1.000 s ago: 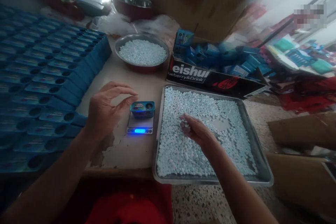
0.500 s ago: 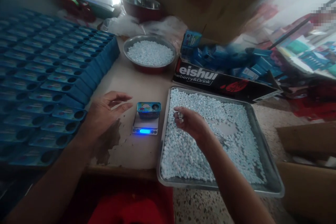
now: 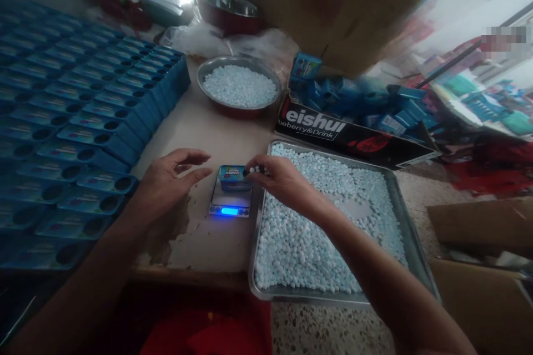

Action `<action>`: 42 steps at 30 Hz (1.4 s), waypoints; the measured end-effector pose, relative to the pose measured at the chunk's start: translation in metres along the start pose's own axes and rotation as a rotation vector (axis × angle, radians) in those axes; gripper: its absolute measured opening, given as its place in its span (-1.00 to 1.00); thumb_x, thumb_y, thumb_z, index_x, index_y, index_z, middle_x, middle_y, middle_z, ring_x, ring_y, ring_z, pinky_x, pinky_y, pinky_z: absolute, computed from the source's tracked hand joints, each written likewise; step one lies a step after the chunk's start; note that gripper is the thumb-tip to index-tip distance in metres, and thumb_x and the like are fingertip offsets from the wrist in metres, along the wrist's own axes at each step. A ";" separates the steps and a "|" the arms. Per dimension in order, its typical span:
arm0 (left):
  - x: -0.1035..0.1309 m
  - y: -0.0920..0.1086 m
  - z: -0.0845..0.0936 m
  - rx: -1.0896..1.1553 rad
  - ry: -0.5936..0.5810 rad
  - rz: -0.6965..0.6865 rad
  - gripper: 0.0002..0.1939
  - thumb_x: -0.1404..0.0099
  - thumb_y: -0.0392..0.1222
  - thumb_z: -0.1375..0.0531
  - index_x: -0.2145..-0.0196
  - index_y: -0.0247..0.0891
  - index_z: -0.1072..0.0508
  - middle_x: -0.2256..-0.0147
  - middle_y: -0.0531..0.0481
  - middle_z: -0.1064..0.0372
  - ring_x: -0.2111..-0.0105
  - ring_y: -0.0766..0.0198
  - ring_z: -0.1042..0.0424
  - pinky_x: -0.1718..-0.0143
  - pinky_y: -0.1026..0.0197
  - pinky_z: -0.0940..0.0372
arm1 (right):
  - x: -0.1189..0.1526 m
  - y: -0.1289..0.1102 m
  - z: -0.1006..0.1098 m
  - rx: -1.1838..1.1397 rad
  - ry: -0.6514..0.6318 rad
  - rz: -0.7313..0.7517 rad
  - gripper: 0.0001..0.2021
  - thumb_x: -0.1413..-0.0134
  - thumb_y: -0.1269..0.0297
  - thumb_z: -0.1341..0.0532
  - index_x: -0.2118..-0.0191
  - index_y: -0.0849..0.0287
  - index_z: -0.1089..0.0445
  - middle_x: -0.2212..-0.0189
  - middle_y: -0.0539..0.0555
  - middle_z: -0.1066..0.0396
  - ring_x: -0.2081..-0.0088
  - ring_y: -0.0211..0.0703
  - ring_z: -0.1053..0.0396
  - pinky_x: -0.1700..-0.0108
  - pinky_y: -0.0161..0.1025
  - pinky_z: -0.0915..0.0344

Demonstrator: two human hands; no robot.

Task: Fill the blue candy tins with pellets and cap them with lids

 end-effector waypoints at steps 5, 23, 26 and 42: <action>-0.002 -0.001 -0.007 0.013 -0.045 -0.024 -0.68 -0.29 0.01 -0.29 0.03 -0.08 -0.52 0.00 -0.04 -0.50 0.00 0.09 -0.47 -0.10 -0.04 -0.36 | -0.006 0.003 -0.005 -0.088 0.015 -0.053 -0.77 -0.09 0.21 -0.39 0.13 0.10 -0.54 0.38 -0.03 -0.41 0.36 -0.24 -0.28 0.28 -0.27 -0.16; 0.003 0.022 -0.005 0.031 -0.035 -0.051 -0.70 -0.29 0.03 -0.29 0.05 -0.05 -0.52 0.01 -0.05 -0.51 -0.03 0.03 -0.48 -0.14 -0.10 -0.35 | 0.116 0.154 -0.043 -1.479 0.309 -0.725 -0.88 -0.12 0.48 -0.32 0.22 0.24 -0.39 0.42 -0.01 -0.38 0.61 -0.51 -0.10 0.64 -0.58 -0.13; 0.008 0.030 -0.005 0.002 -0.025 -0.056 -0.70 -0.29 0.02 -0.29 0.04 -0.06 -0.52 0.00 -0.05 -0.51 -0.02 0.04 -0.48 -0.11 -0.07 -0.38 | 0.110 0.143 -0.047 -1.372 0.246 -0.657 -0.80 -0.13 0.27 -0.38 0.20 0.25 -0.45 0.51 -0.05 -0.36 0.65 -0.51 -0.02 0.69 -0.55 -0.04; 0.012 0.061 -0.029 -0.369 -0.133 -0.218 -0.47 -0.23 -0.08 -0.35 -0.14 -0.16 -0.40 -0.10 -0.14 -0.39 -0.13 -0.01 -0.36 -0.20 -0.07 -0.24 | 0.053 0.063 -0.005 -0.945 0.156 -0.248 -0.63 -0.10 0.00 -0.36 0.15 0.22 -0.54 0.56 -0.09 -0.22 0.58 -0.41 0.00 0.58 -0.38 0.09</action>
Point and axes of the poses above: each hand's wrist, its own x-axis away from the middle knuckle, its own z-axis out of the back of the hand, y = z × x, the point moved 10 cm from there along -x, towards the middle knuckle
